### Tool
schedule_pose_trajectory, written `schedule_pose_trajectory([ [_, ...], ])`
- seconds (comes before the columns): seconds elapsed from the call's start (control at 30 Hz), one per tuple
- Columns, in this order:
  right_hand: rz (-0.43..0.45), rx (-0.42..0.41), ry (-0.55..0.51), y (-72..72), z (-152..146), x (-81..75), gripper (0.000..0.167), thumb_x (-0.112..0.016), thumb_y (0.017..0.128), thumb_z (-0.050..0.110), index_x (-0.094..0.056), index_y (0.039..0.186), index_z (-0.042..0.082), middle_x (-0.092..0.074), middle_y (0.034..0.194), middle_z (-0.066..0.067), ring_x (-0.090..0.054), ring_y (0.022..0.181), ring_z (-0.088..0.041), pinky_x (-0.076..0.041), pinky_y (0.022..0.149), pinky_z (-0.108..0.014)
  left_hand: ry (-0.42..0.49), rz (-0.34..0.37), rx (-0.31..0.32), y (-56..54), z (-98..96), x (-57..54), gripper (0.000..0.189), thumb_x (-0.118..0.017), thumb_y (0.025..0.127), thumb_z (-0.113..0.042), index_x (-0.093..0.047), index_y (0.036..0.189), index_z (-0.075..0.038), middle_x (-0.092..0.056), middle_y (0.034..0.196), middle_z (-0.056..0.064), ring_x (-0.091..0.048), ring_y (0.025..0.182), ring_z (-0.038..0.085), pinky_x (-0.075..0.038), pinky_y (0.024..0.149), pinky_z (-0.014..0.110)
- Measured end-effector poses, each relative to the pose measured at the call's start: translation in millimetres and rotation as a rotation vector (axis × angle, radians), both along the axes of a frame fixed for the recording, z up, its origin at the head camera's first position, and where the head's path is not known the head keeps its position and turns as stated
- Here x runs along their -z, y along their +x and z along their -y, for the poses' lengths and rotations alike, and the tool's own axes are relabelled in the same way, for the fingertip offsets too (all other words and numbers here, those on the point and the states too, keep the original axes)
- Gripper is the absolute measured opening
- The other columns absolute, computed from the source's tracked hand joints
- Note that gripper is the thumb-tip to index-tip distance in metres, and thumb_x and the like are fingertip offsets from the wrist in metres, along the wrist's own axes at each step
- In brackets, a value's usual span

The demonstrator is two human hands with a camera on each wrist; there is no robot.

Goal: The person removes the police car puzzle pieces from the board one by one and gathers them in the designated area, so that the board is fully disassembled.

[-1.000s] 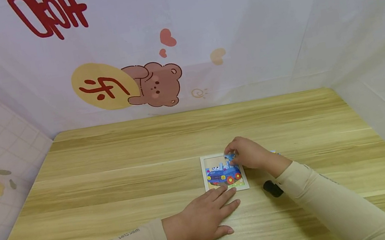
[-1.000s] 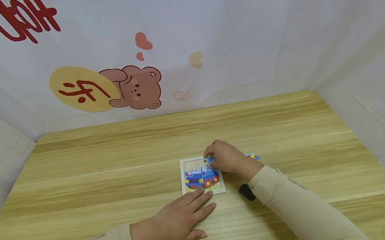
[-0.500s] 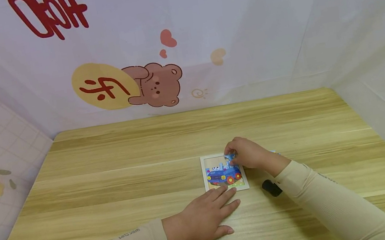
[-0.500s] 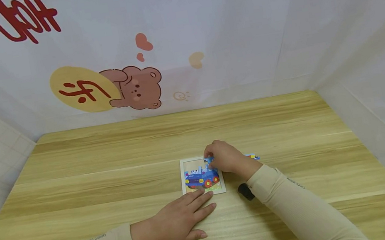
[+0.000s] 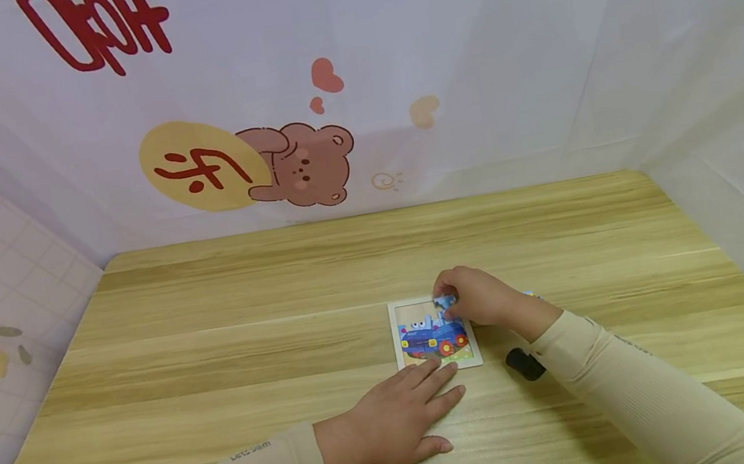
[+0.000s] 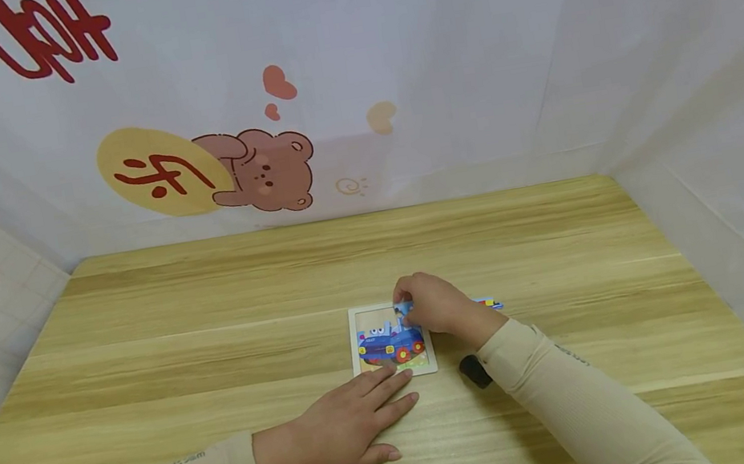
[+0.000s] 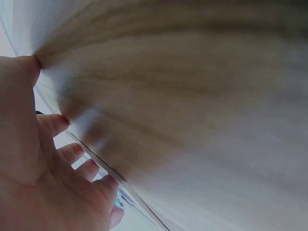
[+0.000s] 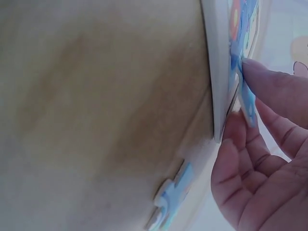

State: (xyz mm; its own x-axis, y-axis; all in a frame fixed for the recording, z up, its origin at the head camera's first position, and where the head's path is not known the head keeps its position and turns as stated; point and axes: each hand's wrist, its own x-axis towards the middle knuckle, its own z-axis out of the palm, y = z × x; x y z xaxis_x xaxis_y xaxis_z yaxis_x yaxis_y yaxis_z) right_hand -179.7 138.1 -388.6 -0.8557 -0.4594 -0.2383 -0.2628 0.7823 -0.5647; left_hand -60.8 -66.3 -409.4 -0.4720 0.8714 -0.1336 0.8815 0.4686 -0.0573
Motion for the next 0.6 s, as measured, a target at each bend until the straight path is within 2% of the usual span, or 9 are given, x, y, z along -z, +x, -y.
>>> schedule_pose_trajectory([
  [0.37, 0.053, 0.025, -0.094, -2.4, -2.8, -0.8, 0.016, -0.070, 0.086, 0.001, -0.063, 0.098, 0.007, -0.061, 0.096, -0.006, -0.052, 0.082, -0.020, -0.048, 0.075, -0.034, 0.001, -0.001, 0.000, -3.3, -2.2, -1.4, 0.063, -0.033, 0.099, -0.057, -0.037, 0.150, -0.020, -0.030, 0.156, 0.005, -0.025, 0.144, 0.024, -0.026, 0.114, 0.032],
  [0.6, 0.058, 0.031, -0.134, -5.8, -5.5, -0.8, 0.014, -0.067, 0.088, 0.001, -0.063, 0.099, 0.008, -0.062, 0.102, -0.008, -0.053, 0.083, -0.020, -0.048, 0.076, -0.035, 0.010, 0.000, -0.005, -4.8, -3.3, -1.2, 0.063, -0.034, 0.099, -0.057, -0.037, 0.150, -0.020, -0.030, 0.156, 0.005, -0.026, 0.144, 0.025, -0.027, 0.114, 0.032],
])
